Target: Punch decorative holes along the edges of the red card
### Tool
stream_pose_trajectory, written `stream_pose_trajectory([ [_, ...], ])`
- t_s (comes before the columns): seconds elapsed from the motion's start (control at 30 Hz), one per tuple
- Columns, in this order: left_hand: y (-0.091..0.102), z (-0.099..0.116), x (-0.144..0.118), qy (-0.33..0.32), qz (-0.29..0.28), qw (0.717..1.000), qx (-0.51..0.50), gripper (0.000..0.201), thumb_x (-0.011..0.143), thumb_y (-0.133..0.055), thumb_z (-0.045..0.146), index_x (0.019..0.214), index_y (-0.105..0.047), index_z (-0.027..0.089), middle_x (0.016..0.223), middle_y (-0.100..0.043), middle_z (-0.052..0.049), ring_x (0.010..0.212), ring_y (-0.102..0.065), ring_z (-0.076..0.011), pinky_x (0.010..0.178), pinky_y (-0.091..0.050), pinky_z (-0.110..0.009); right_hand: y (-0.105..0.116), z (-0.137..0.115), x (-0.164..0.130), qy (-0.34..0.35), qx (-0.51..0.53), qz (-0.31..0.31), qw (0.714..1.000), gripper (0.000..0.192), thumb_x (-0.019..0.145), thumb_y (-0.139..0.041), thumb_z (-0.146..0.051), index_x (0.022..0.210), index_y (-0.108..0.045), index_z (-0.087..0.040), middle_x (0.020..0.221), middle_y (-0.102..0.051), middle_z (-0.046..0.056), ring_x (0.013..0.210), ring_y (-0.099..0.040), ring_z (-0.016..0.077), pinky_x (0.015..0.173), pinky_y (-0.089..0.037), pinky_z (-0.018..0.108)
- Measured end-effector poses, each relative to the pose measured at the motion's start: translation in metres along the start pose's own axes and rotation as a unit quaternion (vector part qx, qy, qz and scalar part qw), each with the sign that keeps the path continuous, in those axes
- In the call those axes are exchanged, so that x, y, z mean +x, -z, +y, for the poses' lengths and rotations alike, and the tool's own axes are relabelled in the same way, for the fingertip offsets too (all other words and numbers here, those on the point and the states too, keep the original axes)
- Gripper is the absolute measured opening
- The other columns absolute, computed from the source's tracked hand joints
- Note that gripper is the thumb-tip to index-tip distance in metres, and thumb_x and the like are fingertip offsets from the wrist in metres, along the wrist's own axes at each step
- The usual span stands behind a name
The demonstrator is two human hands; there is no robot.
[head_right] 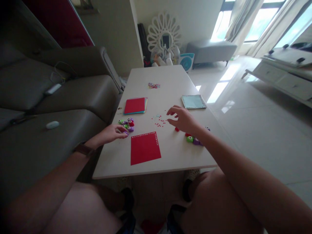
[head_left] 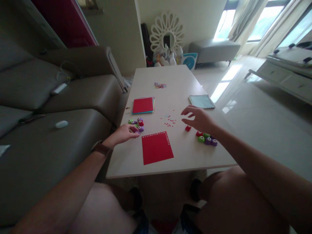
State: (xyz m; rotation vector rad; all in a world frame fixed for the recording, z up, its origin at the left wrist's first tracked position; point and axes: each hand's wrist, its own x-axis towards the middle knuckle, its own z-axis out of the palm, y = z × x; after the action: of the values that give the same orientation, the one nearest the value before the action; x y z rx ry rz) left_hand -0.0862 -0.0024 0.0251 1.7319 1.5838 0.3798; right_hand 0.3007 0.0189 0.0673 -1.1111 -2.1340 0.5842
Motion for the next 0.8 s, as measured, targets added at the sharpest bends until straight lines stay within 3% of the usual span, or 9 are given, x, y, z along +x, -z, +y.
stream_pose_trajectory([
  [0.27,0.004,-0.017,0.0,0.046,0.056,0.994,0.076,0.031,0.061,-0.075,0.041,0.082,-0.076,0.019,0.094,-0.078,-0.01,0.09,-0.071,-0.0295,0.085,-0.054,-0.037,0.027,0.022,-0.013,-0.055,-0.024,0.033,0.998,0.018,0.081,-0.065,-0.038,0.087,-0.068,-0.021,0.095,-0.07,0.008,0.082,-0.066,0.0204,0.072,-0.056,0.038],
  [0.5,0.0,-0.027,0.001,0.031,0.041,0.994,0.094,0.033,0.065,-0.072,0.041,0.089,-0.075,0.018,0.098,-0.078,-0.01,0.095,-0.07,-0.0306,0.085,-0.052,-0.037,0.027,0.066,-0.032,-0.127,-0.083,0.078,0.985,0.018,0.081,-0.061,-0.038,0.082,-0.067,-0.021,0.087,-0.071,0.009,0.074,-0.065,0.0214,0.067,-0.052,0.038],
  [0.63,-0.004,-0.026,-0.005,0.01,0.102,0.986,0.132,0.03,0.069,-0.072,0.036,0.092,-0.072,0.018,0.098,-0.076,-0.012,0.092,-0.069,-0.0301,0.082,-0.052,-0.036,0.021,0.089,-0.046,-0.133,-0.155,0.05,0.978,0.015,0.083,-0.057,-0.03,0.083,-0.069,-0.02,0.084,-0.072,0.009,0.072,-0.063,0.0206,0.068,-0.051,0.036],
  [0.73,-0.01,-0.015,-0.012,-0.03,0.142,0.974,0.175,0.03,0.074,-0.07,0.036,0.098,-0.068,0.018,0.105,-0.073,-0.013,0.093,-0.068,-0.0294,0.083,-0.051,-0.037,0.009,0.089,-0.053,-0.109,-0.196,0.011,0.974,0.021,0.088,-0.055,-0.026,0.095,-0.072,-0.018,0.094,-0.073,0.011,0.082,-0.066,0.0223,0.079,-0.052,0.038],
  [0.8,-0.017,-0.002,-0.017,-0.048,0.122,0.979,0.155,0.031,0.078,-0.068,0.035,0.103,-0.068,0.017,0.107,-0.072,-0.013,0.089,-0.067,-0.0275,0.08,-0.051,-0.036,-0.003,0.082,-0.057,-0.079,-0.197,-0.011,0.977,0.032,0.087,-0.057,-0.019,0.116,-0.07,-0.018,0.115,-0.071,0.014,0.098,-0.067,0.024,0.092,-0.051,0.042],
])
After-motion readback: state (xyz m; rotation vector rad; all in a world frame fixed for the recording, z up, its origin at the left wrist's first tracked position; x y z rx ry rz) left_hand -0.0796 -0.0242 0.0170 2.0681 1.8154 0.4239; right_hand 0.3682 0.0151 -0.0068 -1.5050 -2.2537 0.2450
